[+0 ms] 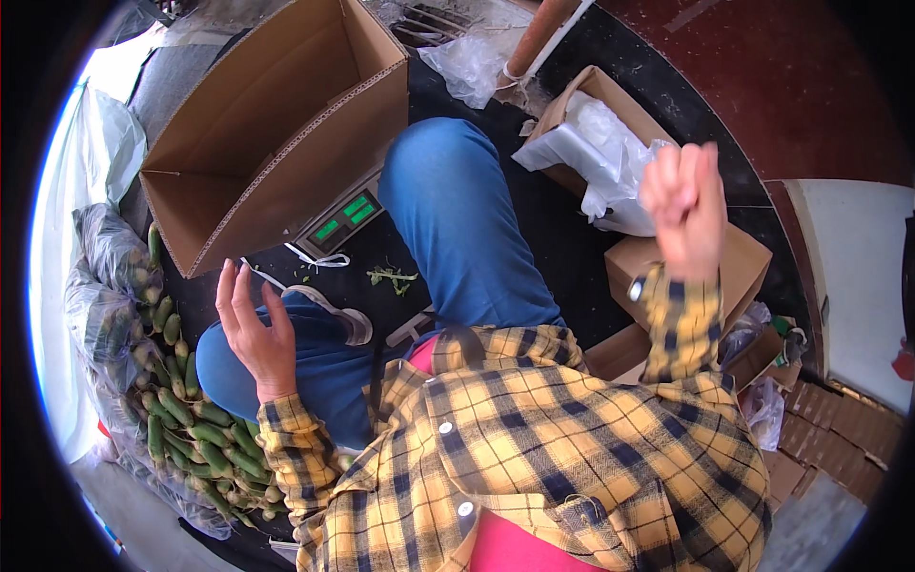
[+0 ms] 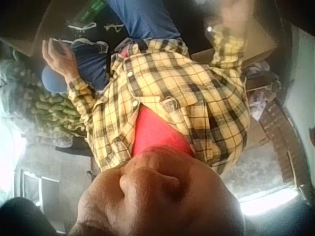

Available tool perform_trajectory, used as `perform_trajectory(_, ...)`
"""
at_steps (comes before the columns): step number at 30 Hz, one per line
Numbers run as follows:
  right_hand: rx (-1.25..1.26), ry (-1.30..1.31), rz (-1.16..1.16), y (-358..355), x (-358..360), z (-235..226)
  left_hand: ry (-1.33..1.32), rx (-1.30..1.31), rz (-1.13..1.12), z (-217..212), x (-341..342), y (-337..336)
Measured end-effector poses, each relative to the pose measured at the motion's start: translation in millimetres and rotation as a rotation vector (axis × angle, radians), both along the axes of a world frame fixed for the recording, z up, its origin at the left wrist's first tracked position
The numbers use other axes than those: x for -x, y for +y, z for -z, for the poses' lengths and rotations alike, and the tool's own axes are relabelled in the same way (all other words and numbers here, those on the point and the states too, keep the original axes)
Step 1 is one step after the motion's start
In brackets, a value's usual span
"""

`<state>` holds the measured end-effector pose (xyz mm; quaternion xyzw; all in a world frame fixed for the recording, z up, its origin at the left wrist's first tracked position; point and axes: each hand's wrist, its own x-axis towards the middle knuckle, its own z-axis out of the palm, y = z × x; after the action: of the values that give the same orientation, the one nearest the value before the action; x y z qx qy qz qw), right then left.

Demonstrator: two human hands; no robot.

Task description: The recorder is packing radishes into cardboard boxes and weighing them on a scale.

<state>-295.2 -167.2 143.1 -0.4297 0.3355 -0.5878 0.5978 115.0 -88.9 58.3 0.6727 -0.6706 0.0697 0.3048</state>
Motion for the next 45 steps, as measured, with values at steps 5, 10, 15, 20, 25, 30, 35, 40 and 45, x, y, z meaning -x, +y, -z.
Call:
perform_trajectory(5,-0.205,1.291,0.554,-37,131,96,0.015,-0.037,0.017,0,5,-6)
perform_trajectory(10,-0.346,1.845,0.427,-46,139,175,-0.010,-0.065,0.030,2,6,-8)
perform_trajectory(15,-0.295,1.823,0.521,-54,168,204,-0.030,-0.084,0.048,4,8,-9)
perform_trajectory(20,-0.071,1.459,0.867,-45,172,142,-0.015,-0.089,0.032,4,4,-6)
perform_trajectory(25,-0.094,1.302,0.840,-25,193,132,-0.017,-0.087,0.070,4,13,-13)
perform_trajectory(30,0.047,1.462,0.696,-31,197,135,-0.041,-0.110,0.093,5,13,-13)
perform_trajectory(35,0.070,1.105,0.884,-38,193,132,-0.061,-0.129,0.117,3,13,-10)
perform_trajectory(40,0.063,0.787,0.827,-34,169,113,0.099,-0.127,0.125,-1,29,-9)
perform_trajectory(45,0.065,1.039,0.352,-9,131,83,0.360,-0.140,0.469,-37,132,-48)
